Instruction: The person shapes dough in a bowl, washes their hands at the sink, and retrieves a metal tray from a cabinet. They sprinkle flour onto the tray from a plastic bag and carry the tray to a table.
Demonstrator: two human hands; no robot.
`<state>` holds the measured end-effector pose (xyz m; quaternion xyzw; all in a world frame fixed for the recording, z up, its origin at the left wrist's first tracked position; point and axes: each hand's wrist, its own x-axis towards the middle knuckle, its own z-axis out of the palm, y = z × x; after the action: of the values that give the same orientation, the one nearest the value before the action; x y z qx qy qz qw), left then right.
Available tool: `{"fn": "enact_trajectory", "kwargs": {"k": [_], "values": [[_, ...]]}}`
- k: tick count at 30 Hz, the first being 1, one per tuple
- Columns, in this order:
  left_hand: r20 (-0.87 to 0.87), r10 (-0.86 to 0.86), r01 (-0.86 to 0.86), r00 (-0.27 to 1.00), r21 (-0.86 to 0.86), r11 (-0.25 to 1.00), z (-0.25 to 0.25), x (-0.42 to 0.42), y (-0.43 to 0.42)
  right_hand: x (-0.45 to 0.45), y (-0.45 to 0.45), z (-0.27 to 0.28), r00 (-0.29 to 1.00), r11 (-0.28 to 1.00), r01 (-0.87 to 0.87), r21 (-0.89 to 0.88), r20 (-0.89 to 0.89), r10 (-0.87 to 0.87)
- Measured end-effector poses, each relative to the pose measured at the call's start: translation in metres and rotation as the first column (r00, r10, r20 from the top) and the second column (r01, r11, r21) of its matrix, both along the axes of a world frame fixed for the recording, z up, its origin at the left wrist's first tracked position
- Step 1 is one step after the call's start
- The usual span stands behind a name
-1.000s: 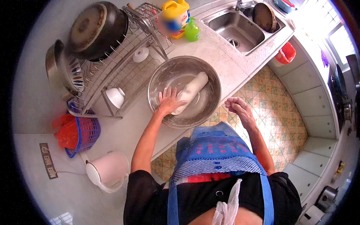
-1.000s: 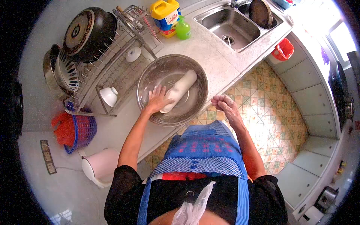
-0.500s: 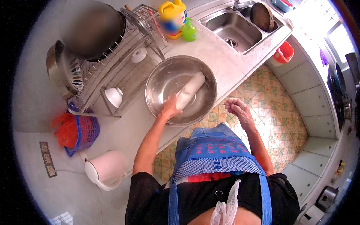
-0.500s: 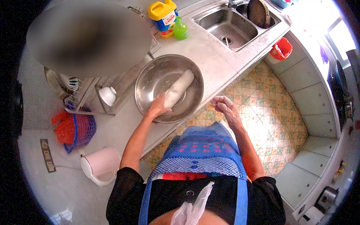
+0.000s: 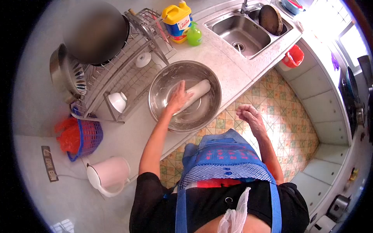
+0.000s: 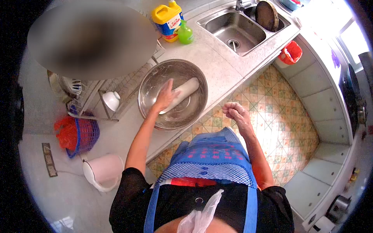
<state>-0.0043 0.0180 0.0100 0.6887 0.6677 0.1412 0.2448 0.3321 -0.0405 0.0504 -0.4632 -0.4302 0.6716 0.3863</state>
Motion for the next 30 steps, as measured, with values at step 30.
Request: {"fn": "enact_trajectory", "kwargs": {"k": [30], "values": [[-0.358, 0.015, -0.031, 0.933, -0.038, 0.999, -0.013, -0.014, 0.013, 0.016, -0.026, 0.002, 0.994, 0.986, 0.11, -0.123, -0.011, -0.112]]}}
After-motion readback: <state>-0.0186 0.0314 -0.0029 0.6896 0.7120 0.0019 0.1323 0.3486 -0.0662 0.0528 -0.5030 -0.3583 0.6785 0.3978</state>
